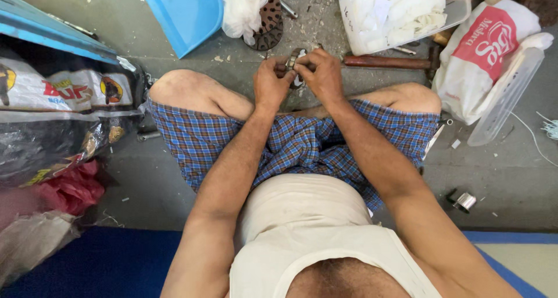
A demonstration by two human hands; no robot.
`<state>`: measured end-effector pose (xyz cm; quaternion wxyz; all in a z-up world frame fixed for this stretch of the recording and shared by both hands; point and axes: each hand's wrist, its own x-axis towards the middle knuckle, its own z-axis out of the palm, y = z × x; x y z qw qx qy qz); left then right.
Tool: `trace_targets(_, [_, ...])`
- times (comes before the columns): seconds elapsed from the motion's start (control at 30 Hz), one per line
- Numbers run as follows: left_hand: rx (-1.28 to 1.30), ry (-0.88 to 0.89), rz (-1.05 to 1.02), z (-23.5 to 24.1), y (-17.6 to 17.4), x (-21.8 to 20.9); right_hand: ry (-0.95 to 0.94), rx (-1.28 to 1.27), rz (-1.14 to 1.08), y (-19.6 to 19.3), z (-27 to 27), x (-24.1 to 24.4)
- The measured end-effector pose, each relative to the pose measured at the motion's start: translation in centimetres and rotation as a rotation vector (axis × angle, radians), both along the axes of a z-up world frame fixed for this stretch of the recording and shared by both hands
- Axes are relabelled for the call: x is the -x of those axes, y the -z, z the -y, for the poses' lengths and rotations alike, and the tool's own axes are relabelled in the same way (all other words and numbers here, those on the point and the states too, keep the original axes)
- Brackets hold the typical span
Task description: The person inserts white insulating paper strips into the slots of a ceiling fan motor stator core by hand, working through a small container of strips.
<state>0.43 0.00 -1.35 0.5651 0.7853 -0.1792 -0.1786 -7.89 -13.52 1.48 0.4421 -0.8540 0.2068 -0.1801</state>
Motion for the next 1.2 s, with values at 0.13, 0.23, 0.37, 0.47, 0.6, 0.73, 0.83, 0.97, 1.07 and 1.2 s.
trace_targets(0.13, [-0.071,0.002,-0.004,-0.3,-1.0,0.2,-0.015,0.015,0.049,0.6,-0.3,0.6])
trace_targets(0.23, [-0.136,0.038,-0.016,-0.1,-2.3,-0.3,-0.038,0.044,0.022,0.3,0.0,0.5])
trace_targets(0.37, [-0.175,0.120,0.053,-0.2,-2.0,-0.9,-0.087,0.150,-0.166,-0.6,0.5,0.5])
trace_targets(0.47, [-0.234,0.154,0.113,-0.2,-1.3,-1.3,-0.111,0.330,-0.258,-1.8,0.4,0.4])
trace_targets(0.6, [-0.241,0.209,0.138,-0.3,-0.4,-1.9,-0.119,0.351,-0.323,-3.1,0.0,0.7])
trace_targets(0.73, [-0.157,0.160,0.110,-0.4,0.1,-0.9,-0.193,0.243,-0.358,-3.7,0.9,1.1])
trace_targets(0.83, [-0.079,0.102,0.165,-0.4,0.3,0.4,-0.154,0.257,-0.194,-3.7,3.5,2.3])
trace_targets(0.97, [-0.087,0.072,0.115,-0.1,0.1,0.6,0.143,0.367,0.046,-3.6,11.3,3.3])
trace_targets(1.07, [-0.134,0.069,0.167,0.6,-0.4,0.3,0.161,0.541,-0.061,-2.0,17.0,3.2])
trace_targets(1.2, [-0.168,0.062,0.054,0.6,-1.3,0.2,0.129,0.683,-0.362,1.8,20.5,1.9])
